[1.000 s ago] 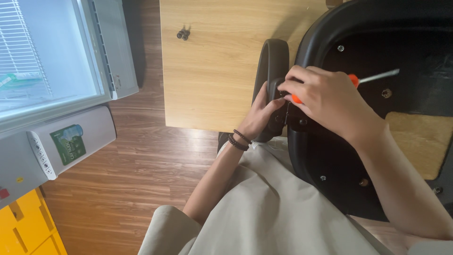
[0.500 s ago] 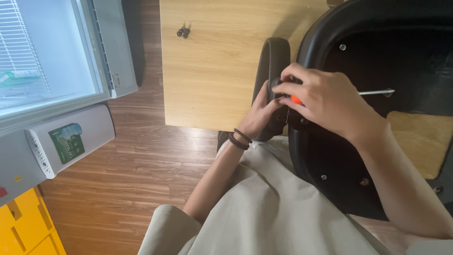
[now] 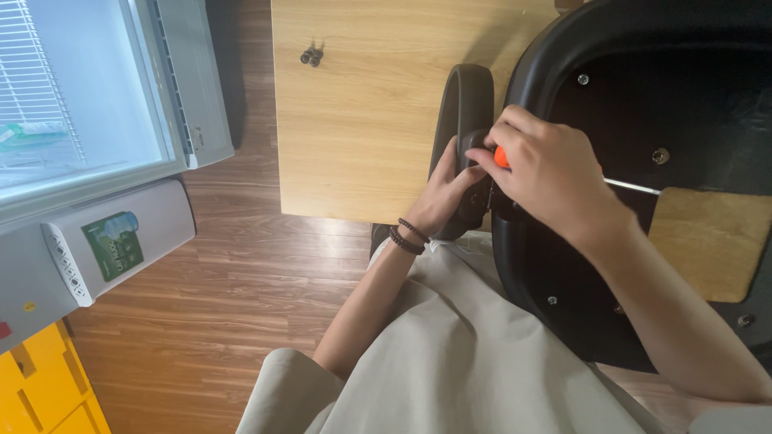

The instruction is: The person attaches an armrest to an office chair seat on a wooden table. They align the armrest bracket against the seat base, position screws, and use a screwdriver to drive and tighten the screws, holding the armrest steady with the other hand.

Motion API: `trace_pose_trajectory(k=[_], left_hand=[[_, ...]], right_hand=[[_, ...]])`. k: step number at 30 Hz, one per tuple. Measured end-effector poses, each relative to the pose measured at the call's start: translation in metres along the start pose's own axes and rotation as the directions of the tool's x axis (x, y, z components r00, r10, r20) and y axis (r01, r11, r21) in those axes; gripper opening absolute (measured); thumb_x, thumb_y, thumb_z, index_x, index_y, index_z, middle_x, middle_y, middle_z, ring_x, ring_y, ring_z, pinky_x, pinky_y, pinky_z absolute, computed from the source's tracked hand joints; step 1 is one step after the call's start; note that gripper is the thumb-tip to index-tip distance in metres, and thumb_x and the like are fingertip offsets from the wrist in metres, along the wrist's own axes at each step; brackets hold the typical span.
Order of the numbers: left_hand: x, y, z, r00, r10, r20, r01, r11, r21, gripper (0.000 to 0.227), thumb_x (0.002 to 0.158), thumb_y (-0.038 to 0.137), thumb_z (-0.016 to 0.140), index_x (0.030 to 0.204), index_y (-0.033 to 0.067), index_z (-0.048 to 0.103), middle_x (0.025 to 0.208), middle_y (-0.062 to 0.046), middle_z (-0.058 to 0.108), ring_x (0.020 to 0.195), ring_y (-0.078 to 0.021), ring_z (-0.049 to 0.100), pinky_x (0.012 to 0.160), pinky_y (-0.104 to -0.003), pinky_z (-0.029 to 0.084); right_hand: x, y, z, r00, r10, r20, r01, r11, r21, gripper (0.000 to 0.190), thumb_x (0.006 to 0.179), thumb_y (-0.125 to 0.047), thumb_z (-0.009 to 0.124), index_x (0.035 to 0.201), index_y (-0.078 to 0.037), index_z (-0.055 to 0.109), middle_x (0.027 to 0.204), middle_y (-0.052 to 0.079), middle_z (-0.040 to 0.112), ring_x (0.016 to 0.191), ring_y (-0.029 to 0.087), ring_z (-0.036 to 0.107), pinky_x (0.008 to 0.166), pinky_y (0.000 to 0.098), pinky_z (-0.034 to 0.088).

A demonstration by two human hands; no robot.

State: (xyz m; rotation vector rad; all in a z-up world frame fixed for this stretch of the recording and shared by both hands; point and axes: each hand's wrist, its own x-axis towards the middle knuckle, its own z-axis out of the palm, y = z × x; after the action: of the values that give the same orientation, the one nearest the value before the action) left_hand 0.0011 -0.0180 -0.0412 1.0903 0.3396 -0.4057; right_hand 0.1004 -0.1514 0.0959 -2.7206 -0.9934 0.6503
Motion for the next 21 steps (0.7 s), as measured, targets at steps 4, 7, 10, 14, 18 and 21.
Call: trace_pose_trajectory(k=[4,7,10,14,18,21], left_hand=[[-0.001,-0.002,-0.002,1.0,-0.002,0.011,0.002,1.0,-0.015,0.052,0.099,0.019,0.06,0.144,0.0015,0.042,0.122,-0.01,0.059,0.11,-0.0144,0.057,0.092,-0.03,0.052],[-0.001,0.003,0.002,0.999,-0.049,-0.007,0.049,0.998,-0.037,0.053,0.097,0.019,0.06,0.144,0.0013,0.041,0.119,-0.01,0.059,0.107,-0.0153,0.058,0.088,-0.031,0.053],[0.0,-0.006,0.0,1.0,-0.009,-0.001,0.009,0.998,-0.059,0.057,0.098,0.019,0.061,0.147,-0.0006,0.04,0.124,-0.011,0.058,0.113,-0.0166,0.057,0.094,-0.031,0.052],[0.001,-0.013,-0.002,1.0,-0.029,-0.01,0.028,0.998,-0.057,0.071,0.097,0.023,0.063,0.155,-0.0024,0.031,0.135,-0.015,0.055,0.124,-0.0194,0.053,0.104,-0.031,0.047],[0.001,-0.012,-0.001,0.995,-0.085,-0.052,0.085,0.996,0.001,0.087,0.095,0.028,0.063,0.162,-0.0045,0.016,0.146,-0.018,0.05,0.133,-0.023,0.049,0.11,-0.033,0.043],[0.002,-0.014,-0.001,0.995,-0.087,-0.052,0.087,0.996,-0.003,0.088,0.095,0.027,0.064,0.161,-0.0044,0.015,0.147,-0.018,0.049,0.134,-0.0227,0.049,0.11,-0.033,0.043]], right_hand=[[-0.003,0.004,-0.008,0.992,-0.119,-0.043,0.123,0.988,0.092,0.027,0.089,-0.027,0.073,0.109,-0.01,0.078,0.109,0.004,0.068,0.066,0.02,0.07,0.06,0.0324,0.057],[-0.008,0.005,-0.004,0.99,-0.112,-0.083,0.116,0.992,0.043,0.022,0.091,-0.024,0.074,0.107,-0.008,0.077,0.109,0.004,0.068,0.072,0.02,0.071,0.064,0.0326,0.057],[-0.012,0.001,-0.021,0.968,-0.097,-0.233,0.133,0.981,0.143,0.023,0.096,-0.023,0.078,0.111,-0.005,0.075,0.108,0.006,0.066,0.08,0.022,0.07,0.072,0.0329,0.057],[-0.037,0.011,-0.064,0.847,-0.035,-0.531,0.231,0.923,0.308,0.019,0.102,-0.011,0.081,0.111,0.0,0.069,0.1,0.008,0.062,0.084,0.024,0.068,0.076,0.0344,0.053],[-0.077,0.051,-0.046,0.859,0.185,-0.477,0.3,0.573,0.763,0.013,0.11,-0.011,0.063,0.116,-0.008,0.052,0.111,0.005,0.053,0.091,0.014,0.053,0.082,0.0275,0.048],[-0.062,0.034,-0.048,0.886,0.149,-0.438,0.412,0.178,0.894,0.013,0.105,-0.006,0.055,0.11,-0.013,0.045,0.107,0.001,0.048,0.098,0.011,0.049,0.09,0.0281,0.049]])
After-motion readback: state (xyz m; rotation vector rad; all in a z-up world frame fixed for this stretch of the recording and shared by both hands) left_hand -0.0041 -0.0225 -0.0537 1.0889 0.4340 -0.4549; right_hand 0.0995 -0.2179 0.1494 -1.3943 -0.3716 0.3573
